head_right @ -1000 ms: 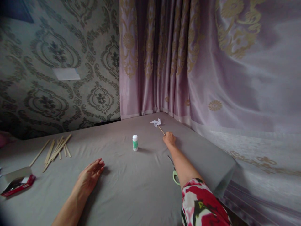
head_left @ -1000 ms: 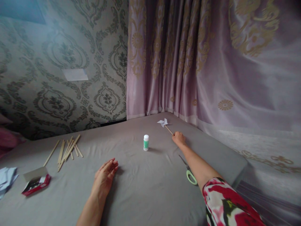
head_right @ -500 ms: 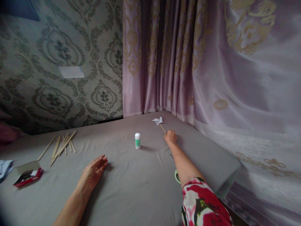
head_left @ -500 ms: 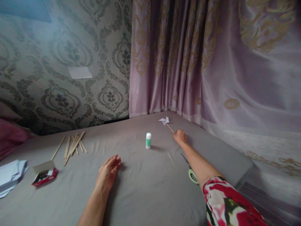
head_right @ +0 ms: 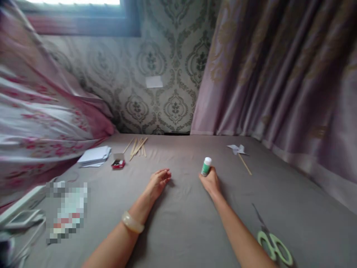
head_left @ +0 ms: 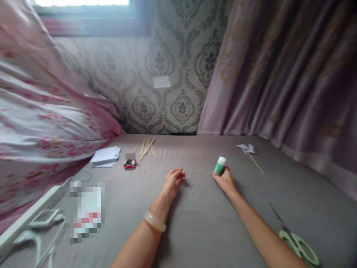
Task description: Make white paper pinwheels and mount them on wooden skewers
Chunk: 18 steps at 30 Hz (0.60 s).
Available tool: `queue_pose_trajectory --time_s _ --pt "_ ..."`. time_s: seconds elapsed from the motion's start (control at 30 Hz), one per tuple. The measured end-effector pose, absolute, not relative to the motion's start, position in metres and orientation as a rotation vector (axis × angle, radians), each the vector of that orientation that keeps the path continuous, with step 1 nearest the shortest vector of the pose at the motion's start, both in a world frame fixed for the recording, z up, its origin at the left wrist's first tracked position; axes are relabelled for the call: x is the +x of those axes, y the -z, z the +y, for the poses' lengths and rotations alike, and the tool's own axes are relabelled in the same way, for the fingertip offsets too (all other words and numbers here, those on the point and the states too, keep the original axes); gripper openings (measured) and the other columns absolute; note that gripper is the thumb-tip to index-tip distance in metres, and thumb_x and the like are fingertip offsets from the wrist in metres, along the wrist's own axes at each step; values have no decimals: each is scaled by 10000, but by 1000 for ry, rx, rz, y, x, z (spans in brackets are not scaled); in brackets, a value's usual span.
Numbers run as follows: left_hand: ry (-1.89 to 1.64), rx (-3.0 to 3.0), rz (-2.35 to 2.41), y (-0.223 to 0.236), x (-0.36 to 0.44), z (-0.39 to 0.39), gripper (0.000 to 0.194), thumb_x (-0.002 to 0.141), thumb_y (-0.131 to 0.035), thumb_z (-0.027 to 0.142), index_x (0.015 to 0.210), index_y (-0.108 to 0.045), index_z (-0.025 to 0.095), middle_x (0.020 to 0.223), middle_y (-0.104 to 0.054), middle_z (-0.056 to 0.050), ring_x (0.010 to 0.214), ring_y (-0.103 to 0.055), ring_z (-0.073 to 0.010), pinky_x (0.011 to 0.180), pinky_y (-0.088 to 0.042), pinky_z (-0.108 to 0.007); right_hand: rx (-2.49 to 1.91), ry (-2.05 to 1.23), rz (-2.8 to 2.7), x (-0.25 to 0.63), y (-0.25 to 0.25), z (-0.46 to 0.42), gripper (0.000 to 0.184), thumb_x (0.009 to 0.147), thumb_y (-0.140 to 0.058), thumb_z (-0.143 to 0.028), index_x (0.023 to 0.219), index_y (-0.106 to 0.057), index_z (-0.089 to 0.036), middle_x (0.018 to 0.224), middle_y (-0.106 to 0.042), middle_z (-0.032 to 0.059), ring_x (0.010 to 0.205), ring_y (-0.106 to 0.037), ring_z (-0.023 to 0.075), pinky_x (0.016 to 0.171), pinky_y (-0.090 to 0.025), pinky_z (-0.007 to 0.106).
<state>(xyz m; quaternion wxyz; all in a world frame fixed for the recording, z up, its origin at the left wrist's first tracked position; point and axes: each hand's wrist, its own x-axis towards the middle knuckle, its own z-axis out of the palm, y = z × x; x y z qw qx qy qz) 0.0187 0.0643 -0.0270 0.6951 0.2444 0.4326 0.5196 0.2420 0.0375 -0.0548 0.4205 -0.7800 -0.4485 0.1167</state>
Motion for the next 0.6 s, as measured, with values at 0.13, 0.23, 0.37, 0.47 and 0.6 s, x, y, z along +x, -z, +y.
queue_pose_trajectory --time_s 0.13,0.23,0.37,0.47,0.6 --pt "-1194 536 951 31 21 60 16 715 -636 99 705 -646 108 614 -639 -67 555 -593 -122 568 -450 -232 -1924 -379 -1247 231 53 38 178 655 -588 -384 720 -494 -248 671 -644 81 761 -659 306 646 -473 369" --pt "-1214 532 930 32 21 58 16 689 -649 112 705 -646 113 613 -642 -66 560 -590 -125 580 -452 -238 -1826 -491 -1416 207 54 33 250 635 -598 -463 716 -540 -234 701 -676 87 760 -670 299 660 -486 363" --pt "-1278 502 967 34 17 61 41 694 -622 127 734 -625 131 612 -628 -45 572 -584 -119 568 -434 -225 -1565 -736 -1613 159 54 20 331 670 -591 -489 841 -606 -206 802 -722 74 774 -689 258 691 -513 330" --pt "-1347 471 1045 36 9 68 52 711 -579 126 756 -597 145 604 -602 -22 550 -551 -100 549 -408 -211 -1475 -840 -1687 130 51 14 368 676 -595 -480 908 -611 -196 848 -732 86 815 -695 268 719 -518 342" --pt "-1391 459 1141 36 -4 77 51 719 -552 135 757 -575 160 615 -603 -22 546 -538 -97 553 -401 -215 -1537 -778 -1736 113 50 13 384 668 -594 -522 893 -603 -212 798 -725 77 794 -692 286 692 -507 352"
